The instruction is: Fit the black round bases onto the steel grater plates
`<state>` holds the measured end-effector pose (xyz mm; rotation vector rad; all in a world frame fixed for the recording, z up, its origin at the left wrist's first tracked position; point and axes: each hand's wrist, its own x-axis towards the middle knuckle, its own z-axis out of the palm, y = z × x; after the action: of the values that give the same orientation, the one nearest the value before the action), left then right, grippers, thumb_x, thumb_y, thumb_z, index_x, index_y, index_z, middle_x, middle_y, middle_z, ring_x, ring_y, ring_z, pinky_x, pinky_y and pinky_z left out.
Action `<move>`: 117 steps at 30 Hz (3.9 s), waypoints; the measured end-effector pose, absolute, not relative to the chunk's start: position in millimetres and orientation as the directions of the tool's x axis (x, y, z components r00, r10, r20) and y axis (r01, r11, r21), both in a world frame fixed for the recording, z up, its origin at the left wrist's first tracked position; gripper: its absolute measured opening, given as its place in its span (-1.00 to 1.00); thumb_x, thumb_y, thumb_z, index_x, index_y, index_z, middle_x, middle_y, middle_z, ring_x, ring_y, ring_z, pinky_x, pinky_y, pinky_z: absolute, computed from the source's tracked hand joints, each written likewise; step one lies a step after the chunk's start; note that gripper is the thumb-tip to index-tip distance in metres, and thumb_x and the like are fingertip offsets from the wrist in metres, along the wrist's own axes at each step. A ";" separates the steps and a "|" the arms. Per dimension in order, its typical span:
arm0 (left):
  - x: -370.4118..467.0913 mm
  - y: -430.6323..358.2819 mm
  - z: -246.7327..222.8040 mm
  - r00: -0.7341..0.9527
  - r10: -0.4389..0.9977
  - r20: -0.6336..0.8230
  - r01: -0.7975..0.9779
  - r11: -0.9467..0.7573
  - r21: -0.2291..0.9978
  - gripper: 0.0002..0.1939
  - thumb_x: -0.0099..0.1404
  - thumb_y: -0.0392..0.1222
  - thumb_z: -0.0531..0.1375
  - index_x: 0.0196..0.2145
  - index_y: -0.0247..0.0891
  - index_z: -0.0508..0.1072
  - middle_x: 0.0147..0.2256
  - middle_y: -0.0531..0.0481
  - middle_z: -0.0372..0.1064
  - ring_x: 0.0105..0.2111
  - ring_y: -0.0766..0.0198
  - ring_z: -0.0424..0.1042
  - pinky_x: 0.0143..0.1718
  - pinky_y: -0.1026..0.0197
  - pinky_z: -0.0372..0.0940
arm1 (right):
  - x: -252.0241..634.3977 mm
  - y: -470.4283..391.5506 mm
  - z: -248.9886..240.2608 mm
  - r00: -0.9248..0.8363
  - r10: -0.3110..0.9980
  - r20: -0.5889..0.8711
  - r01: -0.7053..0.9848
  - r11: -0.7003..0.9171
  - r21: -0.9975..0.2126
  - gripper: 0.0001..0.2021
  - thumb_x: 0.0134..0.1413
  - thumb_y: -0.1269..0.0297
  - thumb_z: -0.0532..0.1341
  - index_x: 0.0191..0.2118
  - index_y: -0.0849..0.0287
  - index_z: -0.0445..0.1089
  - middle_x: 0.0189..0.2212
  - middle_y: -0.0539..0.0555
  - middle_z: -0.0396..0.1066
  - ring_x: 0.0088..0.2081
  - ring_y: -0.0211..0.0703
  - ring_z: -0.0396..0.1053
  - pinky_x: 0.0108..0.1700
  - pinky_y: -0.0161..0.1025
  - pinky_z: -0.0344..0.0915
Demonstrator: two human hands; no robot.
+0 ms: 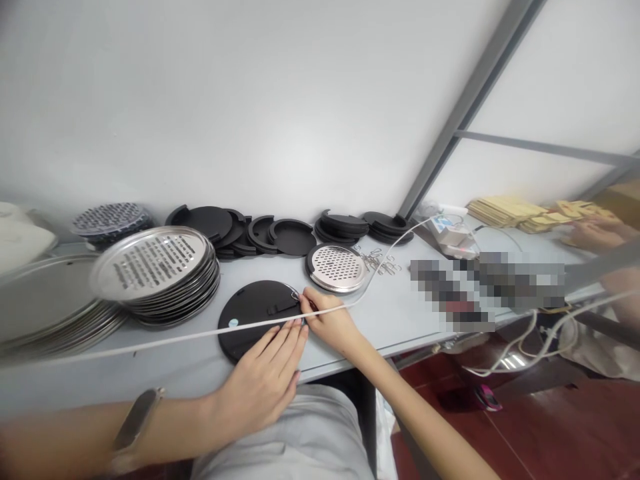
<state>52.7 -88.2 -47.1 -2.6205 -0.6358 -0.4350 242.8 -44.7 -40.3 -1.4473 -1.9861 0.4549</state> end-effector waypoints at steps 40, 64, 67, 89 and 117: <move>54.4 -70.8 -45.0 0.772 0.527 0.356 0.622 -0.741 -0.253 -0.41 0.42 -0.12 -0.11 0.22 -0.69 0.13 0.23 -0.49 0.04 0.23 -0.22 0.06 0.22 -0.16 0.00 | 249.1 -48.3 -46.5 -0.369 0.892 0.261 0.839 0.440 -0.321 -0.82 0.30 0.35 -0.09 -0.30 0.19 0.20 -0.57 -0.02 0.24 -0.59 -0.26 0.07 -0.45 -0.29 -0.09; 55.4 -69.9 -46.1 0.776 0.518 0.359 0.614 -0.752 -0.242 -0.42 0.41 -0.13 -0.10 0.20 -0.71 0.16 0.21 -0.50 0.07 0.23 -0.22 0.07 0.21 -0.17 0.02 | 248.7 -49.1 -46.0 -0.435 0.872 0.222 0.862 0.475 -0.176 -0.85 0.26 0.42 -0.09 -0.23 0.22 0.20 -0.55 0.04 0.34 -0.58 -0.23 0.13 -0.46 -0.27 -0.12; 55.8 -70.7 -46.0 0.774 0.525 0.355 0.621 -0.740 -0.260 -0.42 0.41 -0.14 -0.10 0.20 -0.72 0.16 0.21 -0.50 0.06 0.22 -0.24 0.08 0.20 -0.17 0.03 | 247.1 -48.7 -44.7 -0.440 0.873 0.211 0.867 0.474 -0.156 -0.85 0.24 0.43 -0.08 -0.23 0.24 0.21 -0.54 0.05 0.35 -0.58 -0.22 0.14 -0.46 -0.27 -0.11; 57.3 -73.2 -49.0 0.734 0.561 0.382 0.667 -0.700 -0.255 -0.38 0.41 -0.07 -0.07 0.21 -0.68 0.15 0.21 -0.51 0.08 0.21 -0.24 0.10 0.21 -0.20 0.01 | 241.5 -55.4 -40.9 -0.443 0.854 0.273 0.873 0.480 -0.084 -0.85 0.21 0.49 -0.07 -0.27 0.24 0.21 -0.52 0.07 0.35 -0.51 -0.19 0.21 -0.43 -0.27 -0.03; 55.5 -73.9 -44.9 0.770 0.518 0.372 0.629 -0.713 -0.310 -0.38 0.41 -0.05 -0.10 0.23 -0.63 0.14 0.23 -0.45 0.04 0.24 -0.20 0.06 0.20 -0.17 0.01 | 249.5 -53.8 -42.8 -0.293 0.910 0.295 0.741 0.411 -0.532 -0.81 0.21 0.35 0.00 -0.45 0.13 0.08 -0.62 -0.12 0.07 -0.59 -0.34 0.04 -0.48 -0.35 -0.04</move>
<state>55.5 -73.9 -44.9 -2.5432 -0.8687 -0.3611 249.5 -53.8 -42.8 -1.3967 -2.1134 0.3971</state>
